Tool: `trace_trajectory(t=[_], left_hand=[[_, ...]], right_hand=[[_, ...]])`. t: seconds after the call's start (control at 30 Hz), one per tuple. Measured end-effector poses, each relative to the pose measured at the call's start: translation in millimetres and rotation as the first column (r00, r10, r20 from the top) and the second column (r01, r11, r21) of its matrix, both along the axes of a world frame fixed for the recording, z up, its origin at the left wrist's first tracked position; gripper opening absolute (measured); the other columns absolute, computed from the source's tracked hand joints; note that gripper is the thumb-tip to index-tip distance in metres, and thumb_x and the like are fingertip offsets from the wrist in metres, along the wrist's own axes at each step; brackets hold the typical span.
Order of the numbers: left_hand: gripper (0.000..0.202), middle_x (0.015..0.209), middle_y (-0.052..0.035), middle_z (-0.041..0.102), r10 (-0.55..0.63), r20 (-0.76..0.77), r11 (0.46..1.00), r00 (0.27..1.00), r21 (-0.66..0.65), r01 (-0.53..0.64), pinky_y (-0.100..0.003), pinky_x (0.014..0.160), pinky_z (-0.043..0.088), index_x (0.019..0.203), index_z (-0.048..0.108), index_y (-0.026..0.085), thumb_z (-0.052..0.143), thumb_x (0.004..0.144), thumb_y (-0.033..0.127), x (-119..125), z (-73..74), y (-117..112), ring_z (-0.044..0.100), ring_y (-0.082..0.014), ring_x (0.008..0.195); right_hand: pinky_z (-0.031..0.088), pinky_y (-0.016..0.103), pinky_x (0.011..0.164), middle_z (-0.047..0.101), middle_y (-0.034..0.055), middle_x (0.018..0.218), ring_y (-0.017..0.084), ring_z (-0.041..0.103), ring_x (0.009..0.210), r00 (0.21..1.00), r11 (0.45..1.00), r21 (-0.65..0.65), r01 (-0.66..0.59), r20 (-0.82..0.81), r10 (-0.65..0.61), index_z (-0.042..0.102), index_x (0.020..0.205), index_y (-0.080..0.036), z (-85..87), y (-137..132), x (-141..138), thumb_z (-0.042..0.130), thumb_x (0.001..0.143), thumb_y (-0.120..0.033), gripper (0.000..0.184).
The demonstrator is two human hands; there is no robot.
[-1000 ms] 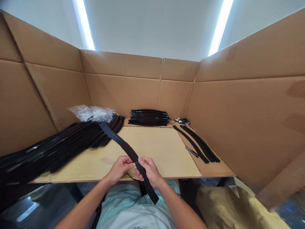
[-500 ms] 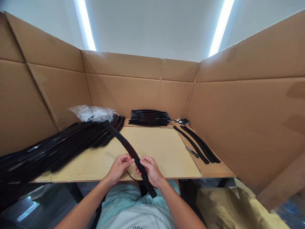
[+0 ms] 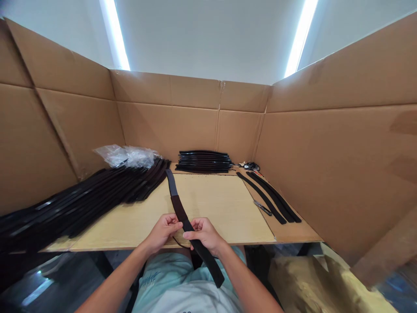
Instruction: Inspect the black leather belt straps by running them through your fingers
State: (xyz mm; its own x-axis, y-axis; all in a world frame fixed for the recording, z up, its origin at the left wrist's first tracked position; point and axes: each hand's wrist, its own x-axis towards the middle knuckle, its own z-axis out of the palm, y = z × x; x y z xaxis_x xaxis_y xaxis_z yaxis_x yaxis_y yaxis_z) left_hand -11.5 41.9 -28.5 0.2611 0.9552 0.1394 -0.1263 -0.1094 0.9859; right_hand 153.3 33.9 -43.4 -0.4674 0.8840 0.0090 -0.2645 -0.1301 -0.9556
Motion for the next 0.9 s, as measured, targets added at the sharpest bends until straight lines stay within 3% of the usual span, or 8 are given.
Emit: trace_trajectory(t=[0.27,0.47,0.57,0.67,0.8,0.9], left_hand=[[0.038,0.045,0.008,0.037,-0.003,0.024,1.0,1.0,-0.021,0.003,-0.02,0.042,0.017,0.053,0.053,0.014,0.077,0.053,0.043,-0.3,-3.5,2.8,0.026,-0.0053,0.043],[0.037,0.041,0.0083,0.037,0.031,-0.007,0.999,0.999,0.017,-0.031,-0.02,0.042,0.017,0.05,0.049,0.016,0.074,0.058,0.042,2.7,-2.3,2.5,0.026,-0.0056,0.041],[0.038,0.041,0.0093,0.034,0.071,-0.022,0.997,0.997,0.031,-0.07,-0.02,0.042,0.019,0.05,0.048,0.017,0.074,0.058,0.043,4.2,-1.1,1.8,0.025,-0.0057,0.041],[0.039,0.039,0.0095,0.034,0.067,0.0,0.998,0.998,0.022,-0.067,-0.02,0.042,0.02,0.052,0.047,0.017,0.072,0.062,0.046,4.4,-0.6,0.7,0.026,-0.0061,0.039],[0.041,0.04,0.0093,0.036,0.145,0.025,0.989,0.989,0.037,-0.146,-0.02,0.042,0.022,0.051,0.046,0.017,0.073,0.062,0.046,3.6,-1.9,0.9,0.027,-0.0055,0.039],[0.036,0.046,0.0055,0.049,0.121,0.027,0.992,0.992,0.041,-0.123,-0.02,0.046,0.032,0.054,0.051,0.016,0.075,0.061,0.042,3.3,-4.3,3.0,0.041,-0.0077,0.044]], right_hand=[[0.04,0.016,0.034,0.051,-0.0104,0.054,0.003,0.044,0.035,0.988,0.991,0.076,-0.107,-0.102,0.115,0.046,0.069,-0.017,-5.8,7.6,0.7,0.083,0.056,-0.025,0.04],[0.039,0.015,0.034,0.067,-0.0018,0.065,0.006,0.05,0.038,0.994,0.994,0.092,-0.059,-0.089,0.068,0.041,0.075,-0.02,-2.0,2.9,-1.4,0.081,0.06,-0.028,0.044],[0.034,0.014,0.03,0.065,-0.0026,0.058,0.006,0.048,0.034,0.995,0.998,0.063,-0.021,-0.092,0.027,0.04,0.075,-0.021,0.3,1.6,-2.5,0.074,0.068,-0.041,0.041],[0.035,0.015,0.032,0.065,-0.0004,0.059,0.007,0.051,0.037,0.99,1.0,-0.008,0.012,-0.139,-0.013,0.043,0.073,-0.019,2.1,2.6,-3.5,0.066,0.074,-0.048,0.037],[0.041,0.016,0.042,0.068,0.002,0.066,0.008,0.058,0.048,0.98,0.997,-0.05,0.059,-0.186,-0.068,0.05,0.073,-0.017,3.2,3.0,-3.7,0.075,0.067,-0.038,0.034],[0.043,0.016,0.045,0.067,0.0006,0.066,0.008,0.057,0.051,0.976,0.994,-0.039,0.101,-0.192,-0.107,0.056,0.076,-0.016,1.4,2.2,-3.0,0.079,0.063,-0.033,0.031]])
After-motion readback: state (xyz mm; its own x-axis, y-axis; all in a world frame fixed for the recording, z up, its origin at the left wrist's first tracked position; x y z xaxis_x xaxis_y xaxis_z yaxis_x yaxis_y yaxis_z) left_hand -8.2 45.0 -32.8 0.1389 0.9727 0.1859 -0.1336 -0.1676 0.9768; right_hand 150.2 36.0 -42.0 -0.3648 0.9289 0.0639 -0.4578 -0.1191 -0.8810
